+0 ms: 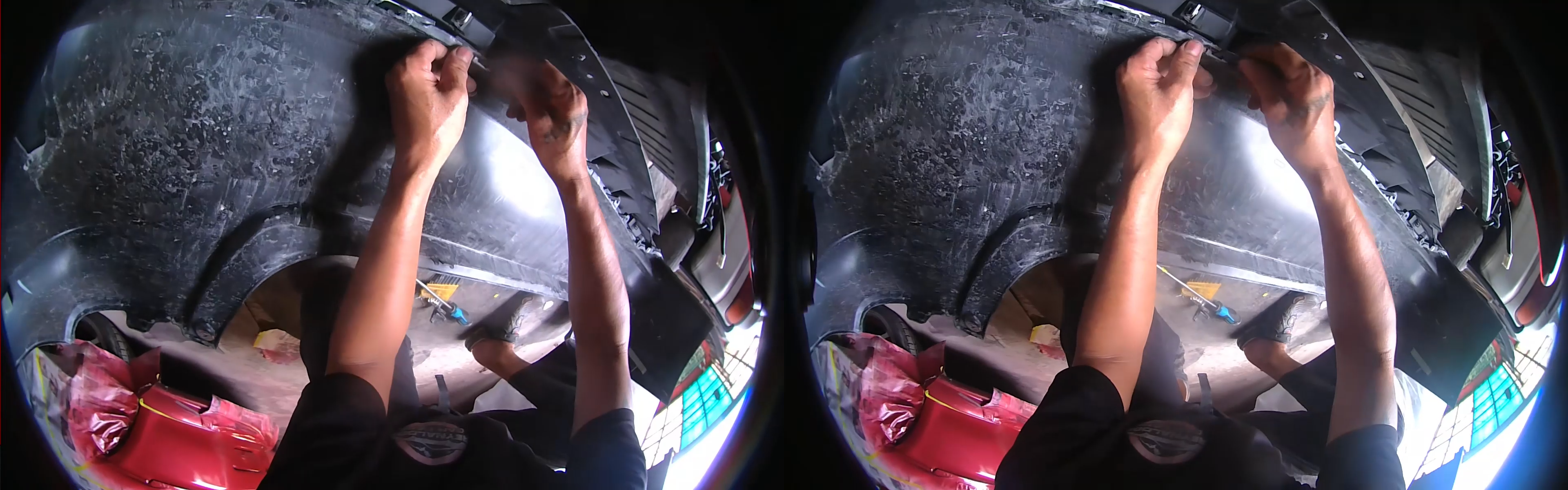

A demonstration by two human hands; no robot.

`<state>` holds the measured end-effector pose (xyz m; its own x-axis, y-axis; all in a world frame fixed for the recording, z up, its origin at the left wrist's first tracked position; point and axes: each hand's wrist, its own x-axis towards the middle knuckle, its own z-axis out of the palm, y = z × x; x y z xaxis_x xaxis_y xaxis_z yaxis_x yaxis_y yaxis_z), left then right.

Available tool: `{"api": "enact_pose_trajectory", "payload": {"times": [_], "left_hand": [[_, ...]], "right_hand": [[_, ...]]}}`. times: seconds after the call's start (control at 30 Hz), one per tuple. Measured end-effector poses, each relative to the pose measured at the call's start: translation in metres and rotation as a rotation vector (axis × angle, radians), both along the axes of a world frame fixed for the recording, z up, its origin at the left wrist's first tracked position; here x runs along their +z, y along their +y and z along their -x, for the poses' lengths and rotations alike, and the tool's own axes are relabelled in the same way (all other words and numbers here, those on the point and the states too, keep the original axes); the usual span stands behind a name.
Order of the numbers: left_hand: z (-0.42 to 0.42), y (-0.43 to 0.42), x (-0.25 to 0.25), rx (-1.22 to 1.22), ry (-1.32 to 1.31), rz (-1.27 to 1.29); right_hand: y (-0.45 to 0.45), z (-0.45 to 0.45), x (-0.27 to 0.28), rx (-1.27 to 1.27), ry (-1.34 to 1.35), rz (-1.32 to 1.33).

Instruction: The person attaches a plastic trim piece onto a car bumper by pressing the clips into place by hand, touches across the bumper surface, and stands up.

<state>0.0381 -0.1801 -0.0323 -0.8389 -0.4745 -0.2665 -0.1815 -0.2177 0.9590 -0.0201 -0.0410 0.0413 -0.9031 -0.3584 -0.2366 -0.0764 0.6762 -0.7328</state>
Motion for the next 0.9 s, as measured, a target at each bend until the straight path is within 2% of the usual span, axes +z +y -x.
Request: {"api": "enact_pose_trajectory", "payload": {"times": [0.23, 0.27, 0.43, 0.5, 0.6, 0.7, 0.8, 0.9], "left_hand": [[-0.001, -0.003, 0.003, 0.000, 0.023, -0.178], [-0.001, -0.004, 0.002, -0.029, 0.007, -0.129], [-0.001, -0.004, -0.001, -0.079, -0.078, 0.043], [-0.001, -0.004, 0.000, -0.085, -0.078, 0.019], [-0.003, -0.005, -0.003, -0.142, -0.047, 0.047], [-0.002, -0.002, -0.009, -0.154, -0.017, 0.091], [-0.003, 0.000, -0.010, -0.152, -0.023, 0.111], [-0.002, 0.000, -0.007, -0.152, -0.011, 0.108]], "right_hand": [[0.006, -0.032, -0.008, -0.185, -0.050, 0.070], [0.005, -0.033, -0.009, -0.210, -0.058, 0.105], [-0.003, -0.017, -0.002, -0.010, 0.094, -0.014], [-0.004, -0.004, -0.001, 0.134, 0.155, -0.034], [-0.002, 0.008, -0.004, 0.193, 0.127, -0.014], [-0.005, 0.006, -0.004, 0.079, 0.023, 0.001], [-0.003, 0.003, -0.005, 0.085, 0.044, 0.017], [-0.001, 0.014, -0.014, 0.459, 0.582, -0.103]]}}
